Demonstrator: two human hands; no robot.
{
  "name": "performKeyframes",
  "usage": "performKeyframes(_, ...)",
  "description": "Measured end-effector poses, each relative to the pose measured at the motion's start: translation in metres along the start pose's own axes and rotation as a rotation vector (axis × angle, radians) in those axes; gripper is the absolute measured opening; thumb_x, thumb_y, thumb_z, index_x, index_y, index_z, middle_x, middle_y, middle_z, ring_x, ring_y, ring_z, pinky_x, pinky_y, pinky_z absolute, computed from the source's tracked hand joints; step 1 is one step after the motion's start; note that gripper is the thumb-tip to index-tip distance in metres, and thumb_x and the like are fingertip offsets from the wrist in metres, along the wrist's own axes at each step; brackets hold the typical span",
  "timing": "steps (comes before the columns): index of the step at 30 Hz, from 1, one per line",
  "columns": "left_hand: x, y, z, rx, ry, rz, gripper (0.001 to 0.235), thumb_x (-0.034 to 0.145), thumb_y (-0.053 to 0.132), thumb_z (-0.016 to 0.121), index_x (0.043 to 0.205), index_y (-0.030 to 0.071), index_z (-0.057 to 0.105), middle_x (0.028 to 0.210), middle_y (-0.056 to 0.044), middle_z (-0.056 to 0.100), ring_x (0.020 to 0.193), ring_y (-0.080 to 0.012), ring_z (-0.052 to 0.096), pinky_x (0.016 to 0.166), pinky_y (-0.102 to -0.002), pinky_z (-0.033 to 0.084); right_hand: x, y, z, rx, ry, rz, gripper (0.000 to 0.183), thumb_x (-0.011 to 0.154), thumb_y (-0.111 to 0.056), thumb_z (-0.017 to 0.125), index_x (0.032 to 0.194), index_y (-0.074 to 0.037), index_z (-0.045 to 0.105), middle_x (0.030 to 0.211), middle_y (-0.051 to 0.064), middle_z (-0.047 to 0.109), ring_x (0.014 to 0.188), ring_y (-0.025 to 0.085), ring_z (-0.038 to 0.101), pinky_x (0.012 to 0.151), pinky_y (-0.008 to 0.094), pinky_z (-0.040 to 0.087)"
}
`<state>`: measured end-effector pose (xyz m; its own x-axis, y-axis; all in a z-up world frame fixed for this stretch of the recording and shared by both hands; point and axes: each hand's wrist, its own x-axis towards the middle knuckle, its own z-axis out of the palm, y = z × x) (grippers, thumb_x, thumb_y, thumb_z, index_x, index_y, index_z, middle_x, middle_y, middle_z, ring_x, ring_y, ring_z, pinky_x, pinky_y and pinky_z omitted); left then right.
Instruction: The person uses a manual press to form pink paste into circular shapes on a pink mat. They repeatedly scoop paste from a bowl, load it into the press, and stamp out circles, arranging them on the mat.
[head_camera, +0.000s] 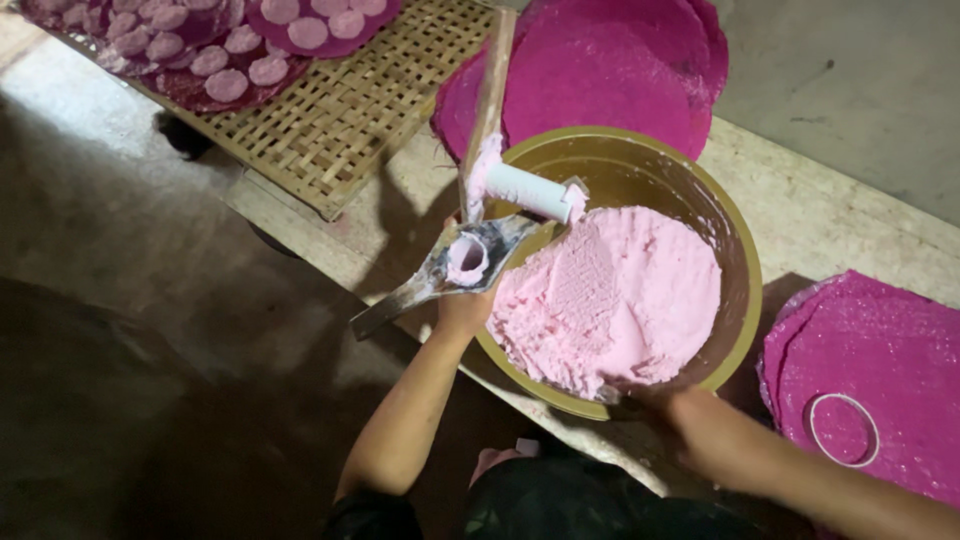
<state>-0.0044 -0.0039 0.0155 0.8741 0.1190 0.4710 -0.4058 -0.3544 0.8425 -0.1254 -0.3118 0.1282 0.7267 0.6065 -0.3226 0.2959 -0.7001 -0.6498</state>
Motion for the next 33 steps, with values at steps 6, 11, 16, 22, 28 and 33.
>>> performKeyframes(6,0.037,0.04,-0.026,0.297,0.101,0.179,0.074,0.085,0.025,0.081,0.144,-0.003,0.046,0.131,-0.021,0.065,0.121,-0.0367,0.062,0.105,-0.045,0.048,-0.012,-0.027,-0.084,-0.088,-0.008,0.51,0.043,0.1,-0.025,0.061,0.143,-0.024,0.064,0.1,0.008,0.08,0.086,0.023,0.078,0.083,0.033,0.062)
performKeyframes(11,0.051,0.097,-0.022,0.374,-0.13,0.251,0.081,0.079,0.037,0.079,0.147,0.008,0.046,0.134,-0.016,0.063,0.12,-0.0341,0.063,0.101,-0.044,0.051,-0.033,-0.034,-0.136,0.021,0.296,-0.124,0.041,0.097,-0.031,0.063,0.135,-0.016,0.069,0.09,0.008,0.078,0.073,0.018,0.07,0.069,0.034,0.061)
performKeyframes(16,0.048,0.133,-0.004,0.555,-0.484,0.086,0.089,0.074,0.048,0.077,0.151,0.019,0.045,0.137,-0.011,0.062,0.118,-0.0315,0.065,0.096,-0.043,0.053,-0.018,-0.048,-0.168,-0.499,-0.039,0.577,0.042,0.097,-0.037,0.063,0.138,-0.042,0.067,0.087,0.001,0.083,0.07,0.023,0.071,0.072,0.031,0.06)
performKeyframes(22,0.029,0.121,0.03,0.486,-0.559,0.209,0.08,0.08,0.049,0.072,0.151,0.019,0.048,0.138,-0.012,0.062,0.122,-0.0315,0.063,0.1,-0.043,0.052,0.031,-0.086,-0.116,-1.046,0.117,0.108,0.049,0.095,-0.017,0.05,0.143,-0.027,0.053,0.09,0.007,0.072,0.071,0.025,0.072,0.052,0.041,0.056)
performKeyframes(28,-0.008,0.1,0.022,0.472,-0.71,0.077,0.062,0.088,0.044,0.064,0.142,0.015,0.054,0.134,-0.016,0.065,0.119,-0.0322,0.065,0.1,-0.044,0.053,0.0,-0.046,-0.068,-1.185,0.123,-0.189,0.053,0.088,-0.003,0.056,0.14,-0.003,0.05,0.108,0.016,0.063,0.076,0.025,0.071,0.051,0.033,0.061)
performKeyframes(33,0.018,0.094,0.007,0.345,-0.408,0.245,0.06,0.088,0.039,0.065,0.139,0.009,0.055,0.135,-0.021,0.063,0.12,-0.0344,0.064,0.102,-0.044,0.054,-0.046,-0.086,-0.127,-1.076,-0.019,0.206,0.046,0.094,-0.018,0.057,0.139,-0.011,0.05,0.116,0.013,0.062,0.083,0.021,0.073,0.052,0.034,0.061)
